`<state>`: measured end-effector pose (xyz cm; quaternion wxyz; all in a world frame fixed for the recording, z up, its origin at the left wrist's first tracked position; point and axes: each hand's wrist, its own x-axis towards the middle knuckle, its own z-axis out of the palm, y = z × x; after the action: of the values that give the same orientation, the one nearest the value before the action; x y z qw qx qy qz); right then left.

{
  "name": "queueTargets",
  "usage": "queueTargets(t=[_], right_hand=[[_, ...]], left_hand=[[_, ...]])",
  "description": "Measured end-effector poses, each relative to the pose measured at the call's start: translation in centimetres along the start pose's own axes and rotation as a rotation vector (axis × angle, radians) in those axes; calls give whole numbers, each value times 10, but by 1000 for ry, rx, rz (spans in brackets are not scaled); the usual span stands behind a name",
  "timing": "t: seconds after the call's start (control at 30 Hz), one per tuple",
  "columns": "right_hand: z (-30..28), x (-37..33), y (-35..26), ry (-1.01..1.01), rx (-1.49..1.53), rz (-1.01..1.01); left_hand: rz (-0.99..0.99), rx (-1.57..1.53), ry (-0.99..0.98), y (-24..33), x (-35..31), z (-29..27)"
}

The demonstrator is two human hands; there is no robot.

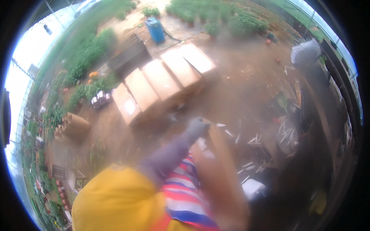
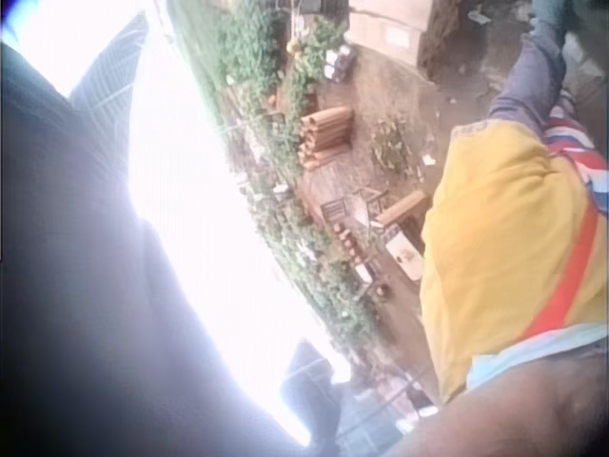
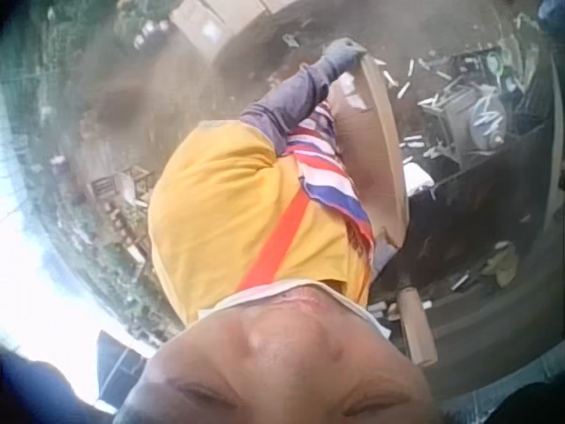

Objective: The person repeatedly folds cardboard sheets into boxes, seals them with packing tape, and affixes shipping labels. They handle multiple boxes one at a time, using a tape dispenser and a box cutter to trim tape and open flaps.

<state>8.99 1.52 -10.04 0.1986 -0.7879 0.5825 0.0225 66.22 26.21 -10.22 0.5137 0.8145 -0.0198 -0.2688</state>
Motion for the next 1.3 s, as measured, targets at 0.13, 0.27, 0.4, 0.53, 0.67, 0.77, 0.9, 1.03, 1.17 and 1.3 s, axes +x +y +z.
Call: queueTargets(t=[0.13, 0.27, 0.4, 0.53, 0.67, 0.77, 0.9, 1.03, 1.17, 1.3], right_hand=[[16, 20, -61, -90, 58, -116], [42, 43, -140, -153, 108, -190], [99, 79, -237, -247, 166, -268], [179, 131, -356, -296, 178, -385], [250, 193, -518, -356, 158, -147], [288, 238, -658, -233, 238, -315], [321, 305, -811, -314, 649, -107], [368, 361, -890, -420, 470, 107], [419, 398, -919, -393, 105, 43], [431, 425, -925, -439, 344, 92]], left_hand=[[41, -228, 169, -56, 22, -91], [23, -233, 281, -71, 61, -169], [30, -341, 294, -53, 115, -237], [-9, -546, 306, -16, 254, -288], [57, -322, 294, 21, 474, -337], [69, -317, 294, 49, 625, -370], [141, -13, 301, 99, 788, -405], [95, -104, 248, 106, 887, -403], [226, 611, 342, 53, 926, -338], [143, 273, 537, 7, 908, -237]])
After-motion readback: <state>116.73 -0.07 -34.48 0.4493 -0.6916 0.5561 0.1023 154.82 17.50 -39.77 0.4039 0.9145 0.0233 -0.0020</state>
